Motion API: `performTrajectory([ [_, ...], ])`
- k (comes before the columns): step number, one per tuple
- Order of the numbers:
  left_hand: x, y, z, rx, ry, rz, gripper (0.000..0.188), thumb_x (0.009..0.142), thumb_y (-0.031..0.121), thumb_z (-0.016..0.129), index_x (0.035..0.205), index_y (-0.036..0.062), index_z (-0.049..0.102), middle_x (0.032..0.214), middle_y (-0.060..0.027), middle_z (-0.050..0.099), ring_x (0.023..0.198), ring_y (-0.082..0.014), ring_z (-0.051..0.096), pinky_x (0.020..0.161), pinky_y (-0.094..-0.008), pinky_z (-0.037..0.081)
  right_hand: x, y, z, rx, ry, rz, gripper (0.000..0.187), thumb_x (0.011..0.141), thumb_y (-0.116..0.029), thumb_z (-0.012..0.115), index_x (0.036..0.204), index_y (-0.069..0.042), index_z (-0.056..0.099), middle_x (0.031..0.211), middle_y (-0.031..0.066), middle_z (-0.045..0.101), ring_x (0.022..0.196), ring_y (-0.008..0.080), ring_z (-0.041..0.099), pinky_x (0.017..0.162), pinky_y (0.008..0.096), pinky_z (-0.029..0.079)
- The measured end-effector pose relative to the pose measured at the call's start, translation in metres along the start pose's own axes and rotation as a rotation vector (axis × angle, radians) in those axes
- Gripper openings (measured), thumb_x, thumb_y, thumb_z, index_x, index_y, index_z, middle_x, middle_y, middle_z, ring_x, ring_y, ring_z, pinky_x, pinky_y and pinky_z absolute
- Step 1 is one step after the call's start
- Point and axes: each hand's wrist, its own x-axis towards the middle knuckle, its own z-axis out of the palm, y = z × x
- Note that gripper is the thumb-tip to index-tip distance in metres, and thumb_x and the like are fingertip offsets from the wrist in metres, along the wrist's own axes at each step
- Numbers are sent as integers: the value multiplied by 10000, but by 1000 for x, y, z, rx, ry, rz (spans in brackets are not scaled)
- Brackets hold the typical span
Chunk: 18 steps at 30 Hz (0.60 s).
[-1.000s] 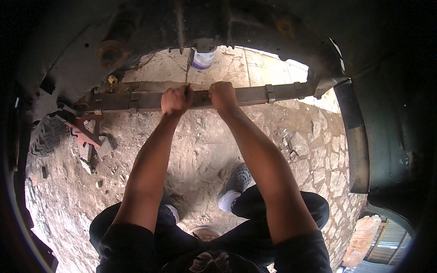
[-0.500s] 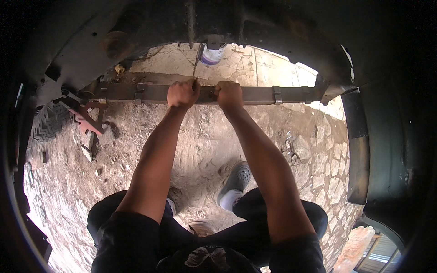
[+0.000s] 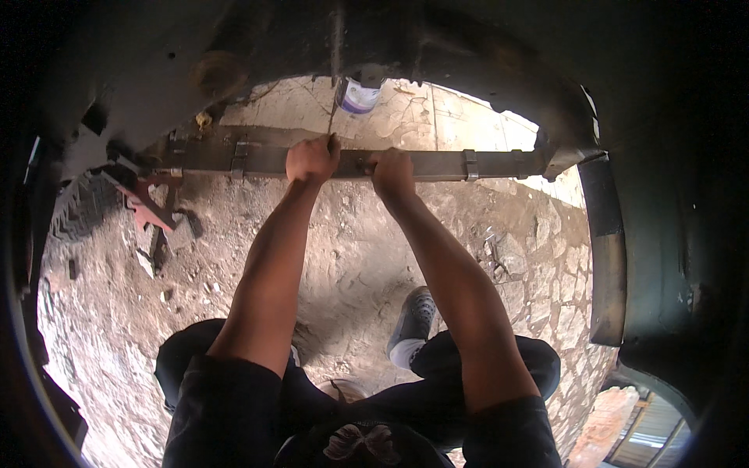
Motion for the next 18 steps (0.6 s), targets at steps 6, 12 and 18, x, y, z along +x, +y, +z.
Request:
performTrajectory([
  [6, 2, 4, 8, 13, -29, 61, 399, 1012, 459, 541, 990, 132, 769, 890, -208, 767, 861, -398, 755, 818, -522, 602, 21, 7, 17, -22, 75, 107, 152, 848, -80, 680, 907, -99, 819, 924, 208, 751, 974, 387, 720, 893, 470, 579],
  [12, -3, -1, 4, 75, 20, 16, 360, 993, 416, 577, 919, 121, 770, 884, -185, 772, 863, -384, 752, 812, -496, 600, -13, 1, 8, -68, -45, -72, 152, 875, -57, 652, 885, -75, 803, 907, 231, 731, 968, 414, 707, 895, 498, 569],
  [18, -3, 7, 8, 66, 52, 47, 350, 986, 384, 576, 869, 111, 760, 871, -162, 777, 852, -378, 750, 826, -481, 592, 23, 5, 6, -31, 40, 13, 132, 839, -72, 669, 870, -89, 796, 945, 217, 736, 927, 411, 719, 854, 480, 596],
])
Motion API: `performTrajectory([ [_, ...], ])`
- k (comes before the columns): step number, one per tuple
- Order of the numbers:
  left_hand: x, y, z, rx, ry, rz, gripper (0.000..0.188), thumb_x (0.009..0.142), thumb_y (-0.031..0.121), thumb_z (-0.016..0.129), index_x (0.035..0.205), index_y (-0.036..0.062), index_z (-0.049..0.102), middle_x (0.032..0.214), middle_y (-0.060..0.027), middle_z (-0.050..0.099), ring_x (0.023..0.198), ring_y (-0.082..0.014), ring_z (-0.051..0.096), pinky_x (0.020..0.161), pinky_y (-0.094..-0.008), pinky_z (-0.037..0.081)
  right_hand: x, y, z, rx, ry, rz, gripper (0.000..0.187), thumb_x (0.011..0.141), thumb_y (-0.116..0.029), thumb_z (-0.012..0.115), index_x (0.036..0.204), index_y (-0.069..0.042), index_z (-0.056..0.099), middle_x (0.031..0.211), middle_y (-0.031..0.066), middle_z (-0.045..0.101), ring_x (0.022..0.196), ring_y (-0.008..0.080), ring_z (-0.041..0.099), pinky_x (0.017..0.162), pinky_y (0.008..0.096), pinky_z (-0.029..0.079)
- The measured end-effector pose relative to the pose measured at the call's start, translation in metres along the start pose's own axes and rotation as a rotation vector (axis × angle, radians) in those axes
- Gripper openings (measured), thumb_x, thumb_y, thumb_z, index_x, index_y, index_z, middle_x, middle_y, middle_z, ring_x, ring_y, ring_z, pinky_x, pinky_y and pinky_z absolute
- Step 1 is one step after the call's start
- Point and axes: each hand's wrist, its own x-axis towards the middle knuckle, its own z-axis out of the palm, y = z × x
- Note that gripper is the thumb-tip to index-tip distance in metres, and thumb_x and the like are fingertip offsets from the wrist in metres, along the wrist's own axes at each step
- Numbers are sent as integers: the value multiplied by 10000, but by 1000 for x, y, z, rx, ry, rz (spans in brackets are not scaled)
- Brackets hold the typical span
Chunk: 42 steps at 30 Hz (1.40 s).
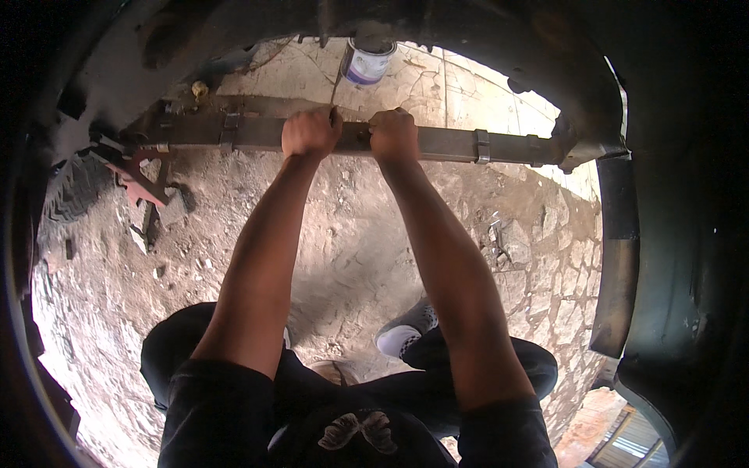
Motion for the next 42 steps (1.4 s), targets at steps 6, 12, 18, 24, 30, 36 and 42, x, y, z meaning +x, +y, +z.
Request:
performTrajectory([
  [6, 2, 1, -6, 36, -37, -6, 341, 978, 393, 588, 902, 114, 768, 872, -177, 773, 850, -373, 753, 843, -492, 584, -20, -5, 12, 22, 40, 59, 153, 862, -88, 648, 877, -85, 800, 964, 215, 748, 948, 396, 729, 866, 487, 597],
  [12, 3, -9, 1, 7, 40, 0, 343, 969, 385, 605, 837, 106, 754, 842, -181, 769, 839, -377, 751, 828, -488, 584, -14, -10, -9, -55, -165, -32, 160, 890, -104, 650, 911, -83, 807, 955, 199, 750, 951, 401, 727, 867, 490, 596],
  [18, 2, 1, 8, 16, 12, 9, 375, 982, 401, 588, 845, 105, 773, 848, -189, 771, 844, -385, 753, 835, -487, 587, 10, 13, 4, -112, -81, -55, 84, 852, -102, 712, 842, -89, 794, 910, 207, 743, 948, 391, 729, 833, 473, 600],
  [24, -3, -11, 7, 21, 7, 15, 380, 988, 407, 583, 841, 118, 782, 845, -182, 773, 836, -385, 752, 831, -480, 589, -32, 8, -8, -22, -194, -124, 66, 830, -73, 720, 829, -82, 785, 881, 195, 742, 911, 393, 724, 812, 468, 589],
  [30, 0, -3, 1, 14, 44, 64, 394, 1000, 407, 574, 852, 106, 781, 815, -190, 765, 809, -386, 753, 796, -488, 600, -31, 11, -32, 66, -214, -104, 77, 792, -71, 796, 867, -74, 780, 893, 196, 744, 848, 370, 726, 794, 459, 579],
  [36, -2, -11, 1, 17, 118, 106, 386, 994, 362, 582, 780, 92, 756, 766, -178, 757, 712, -366, 746, 742, -476, 598, -111, -15, -58, 438, 65, 315, 166, 919, -123, 792, 1050, -29, 753, 902, 122, 764, 929, 217, 777, 748, 351, 600],
  [42, -1, -9, 9, -17, 109, 109, 369, 995, 376, 589, 821, 100, 761, 772, -182, 752, 739, -383, 741, 770, -481, 596, -228, 2, -19, 1349, 281, 764, 140, 1017, -81, 706, 1148, -44, 670, 1129, 99, 705, 930, 209, 716, 936, 408, 595],
])
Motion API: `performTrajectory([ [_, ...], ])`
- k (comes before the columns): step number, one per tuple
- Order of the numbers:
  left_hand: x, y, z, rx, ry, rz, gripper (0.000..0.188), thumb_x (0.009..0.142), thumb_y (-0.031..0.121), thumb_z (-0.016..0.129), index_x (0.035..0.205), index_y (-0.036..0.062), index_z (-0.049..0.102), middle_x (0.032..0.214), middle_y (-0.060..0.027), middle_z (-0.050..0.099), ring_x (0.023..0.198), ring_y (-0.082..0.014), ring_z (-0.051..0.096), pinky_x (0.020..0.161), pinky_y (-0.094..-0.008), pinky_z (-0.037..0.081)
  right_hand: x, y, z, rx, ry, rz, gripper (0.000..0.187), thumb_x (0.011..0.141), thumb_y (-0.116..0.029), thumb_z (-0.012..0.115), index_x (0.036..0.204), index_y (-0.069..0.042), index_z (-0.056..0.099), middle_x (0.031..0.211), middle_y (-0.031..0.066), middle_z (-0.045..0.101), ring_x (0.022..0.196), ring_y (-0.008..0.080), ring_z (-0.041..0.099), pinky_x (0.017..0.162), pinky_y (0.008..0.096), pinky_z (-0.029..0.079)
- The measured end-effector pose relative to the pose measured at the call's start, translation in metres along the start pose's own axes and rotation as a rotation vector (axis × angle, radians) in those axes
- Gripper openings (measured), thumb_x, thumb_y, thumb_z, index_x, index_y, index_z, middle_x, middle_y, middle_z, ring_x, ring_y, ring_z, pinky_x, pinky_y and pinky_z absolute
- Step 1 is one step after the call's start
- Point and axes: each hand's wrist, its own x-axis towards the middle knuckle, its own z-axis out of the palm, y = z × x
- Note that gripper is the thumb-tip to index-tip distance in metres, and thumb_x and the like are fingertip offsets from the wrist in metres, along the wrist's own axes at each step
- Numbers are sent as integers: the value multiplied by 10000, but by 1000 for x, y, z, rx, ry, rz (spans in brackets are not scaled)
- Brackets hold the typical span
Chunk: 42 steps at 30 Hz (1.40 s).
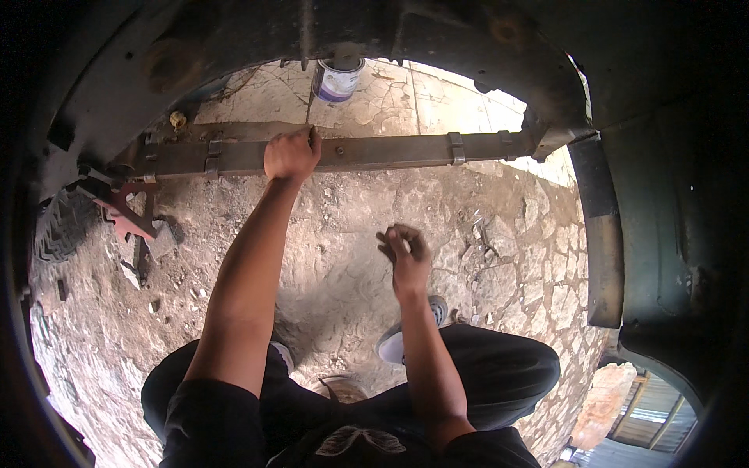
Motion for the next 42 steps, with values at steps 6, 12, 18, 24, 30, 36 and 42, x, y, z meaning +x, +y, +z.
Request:
performTrajectory([
  [6, 2, 3, -4, 77, -41, -29, 419, 1010, 401, 572, 806, 92, 767, 773, -191, 748, 756, -398, 742, 754, -501, 597, -12, 17, -26, 488, -99, 208, 153, 1004, -50, 685, 1157, -50, 693, 1230, 89, 691, 1116, 214, 647, 1029, 335, 502],
  [12, 0, 1, -4, 16, 32, -6, 471, 1020, 440, 555, 773, 101, 769, 744, -210, 734, 708, -419, 731, 700, -515, 599, 43, -49, -13, 458, -76, 36, 224, 1026, -15, 632, 1212, 109, 627, 1252, 184, 677, 1258, 302, 644, 1191, 438, 487],
  [18, -1, -1, -5, 53, 22, -53, 463, 1026, 437, 551, 775, 110, 764, 737, -218, 728, 703, -428, 731, 670, -532, 606, 77, -105, 9, 25, -67, -97, 266, 970, 8, 722, 1233, 35, 685, 1191, 144, 730, 1099, 203, 696, 1012, 325, 556],
  [24, -1, 4, -10, 72, 18, -24, 390, 999, 375, 587, 764, 109, 748, 720, -193, 728, 703, -399, 731, 683, -501, 600, 98, -107, 23, -321, -36, -329, 195, 955, -9, 732, 1148, -2, 754, 1063, 106, 800, 926, 185, 771, 748, 331, 626],
  [30, 1, 3, -6, 61, -15, -87, 401, 1021, 417, 554, 844, 118, 755, 775, -196, 740, 719, -412, 736, 680, -534, 600, 146, -116, 18, -1212, 139, -769, 141, 856, -48, 697, 902, -92, 823, 834, 155, 771, 825, 311, 773, 776, 397, 610],
  [36, 2, 0, 0, 91, 34, -46, 368, 976, 356, 590, 760, 102, 746, 725, -187, 732, 684, -399, 727, 676, -507, 599, 161, -119, 17, -1480, 159, -704, 176, 885, -70, 671, 971, -91, 824, 913, 230, 749, 882, 420, 741, 815, 483, 599],
  [42, 0, 3, -8, 55, -5, -74, 364, 995, 385, 570, 837, 113, 753, 782, -196, 740, 732, -416, 736, 687, -525, 603, 156, -107, 22, -1540, -59, -682, 245, 956, -147, 589, 1069, -88, 798, 1050, 257, 738, 986, 422, 732, 884, 496, 598],
])
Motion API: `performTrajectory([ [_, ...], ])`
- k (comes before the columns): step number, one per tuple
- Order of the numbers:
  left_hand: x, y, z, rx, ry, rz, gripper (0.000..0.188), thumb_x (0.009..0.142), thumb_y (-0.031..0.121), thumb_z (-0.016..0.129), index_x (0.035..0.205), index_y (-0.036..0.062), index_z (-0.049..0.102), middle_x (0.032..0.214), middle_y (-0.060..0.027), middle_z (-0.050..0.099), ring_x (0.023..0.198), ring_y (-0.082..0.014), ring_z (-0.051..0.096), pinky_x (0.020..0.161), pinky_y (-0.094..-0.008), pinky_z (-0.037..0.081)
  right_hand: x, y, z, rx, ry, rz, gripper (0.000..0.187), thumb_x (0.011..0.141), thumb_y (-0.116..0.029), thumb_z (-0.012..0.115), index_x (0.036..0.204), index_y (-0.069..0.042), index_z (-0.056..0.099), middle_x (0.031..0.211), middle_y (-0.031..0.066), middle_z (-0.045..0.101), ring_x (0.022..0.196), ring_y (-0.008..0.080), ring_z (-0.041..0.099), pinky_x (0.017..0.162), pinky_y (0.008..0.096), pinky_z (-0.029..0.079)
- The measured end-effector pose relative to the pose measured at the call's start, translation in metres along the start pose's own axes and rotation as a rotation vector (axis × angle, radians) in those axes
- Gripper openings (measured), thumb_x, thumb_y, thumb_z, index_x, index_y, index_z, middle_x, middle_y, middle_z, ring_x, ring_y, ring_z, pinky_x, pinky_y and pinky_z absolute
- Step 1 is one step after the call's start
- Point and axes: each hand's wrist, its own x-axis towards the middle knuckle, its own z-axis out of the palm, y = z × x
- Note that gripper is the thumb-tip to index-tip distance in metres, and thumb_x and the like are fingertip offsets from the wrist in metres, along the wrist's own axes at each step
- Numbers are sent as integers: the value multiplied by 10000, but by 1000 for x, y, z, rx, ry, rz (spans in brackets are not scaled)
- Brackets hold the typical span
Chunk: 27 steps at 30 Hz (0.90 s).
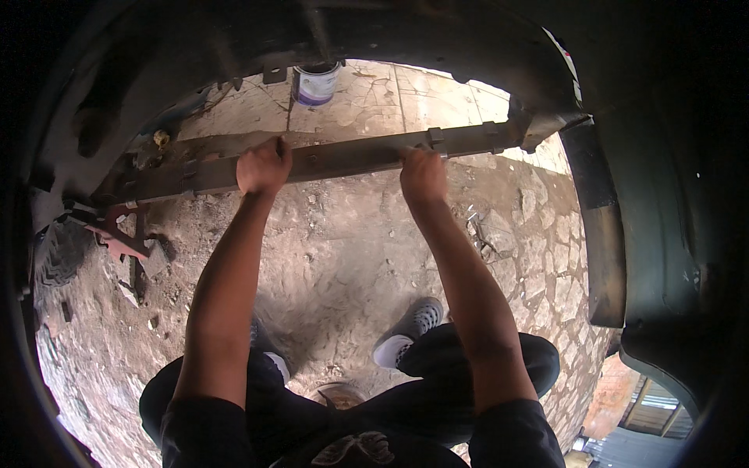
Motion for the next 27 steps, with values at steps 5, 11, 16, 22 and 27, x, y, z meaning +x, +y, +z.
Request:
performTrajectory([
  [5, 2, 5, 1, -9, -31, 13, 352, 972, 376, 584, 813, 111, 752, 783, -198, 744, 738, -415, 736, 711, -526, 598, -6, -55, 33, 289, -77, 216, 240, 998, -99, 552, 1085, -20, 761, 1010, 245, 744, 986, 421, 726, 927, 518, 564],
  [11, 3, -3, 2, 9, 16, -17, 380, 957, 382, 603, 754, 97, 749, 748, -208, 738, 721, -407, 734, 709, -500, 600, -28, -94, 16, 575, 64, -152, 162, 900, -88, 771, 1059, -63, 792, 986, 187, 770, 922, 346, 752, 832, 420, 592],
  [16, 2, 3, 4, 20, 25, 4, 381, 953, 386, 607, 750, 97, 749, 746, -209, 736, 713, -413, 731, 681, -509, 599, -39, -26, 14, 553, 320, 91, 116, 881, -86, 794, 992, -92, 826, 943, 156, 785, 850, 300, 778, 766, 379, 604],
  [22, 0, 0, 3, -39, 40, 14, 383, 945, 398, 611, 755, 99, 758, 738, -199, 738, 700, -392, 739, 667, -502, 605, -18, 2, -4, 194, 303, 75, 147, 886, -70, 725, 984, -112, 826, 958, 169, 773, 864, 376, 753, 764, 435, 604],
  [27, 2, 5, 8, 40, -11, -14, 378, 942, 411, 622, 779, 104, 770, 757, -195, 746, 701, -388, 741, 679, -496, 606, -19, -25, 27, 219, 284, 6, 110, 875, -58, 768, 973, -84, 809, 903, 175, 762, 830, 374, 746, 736, 442, 591],
])
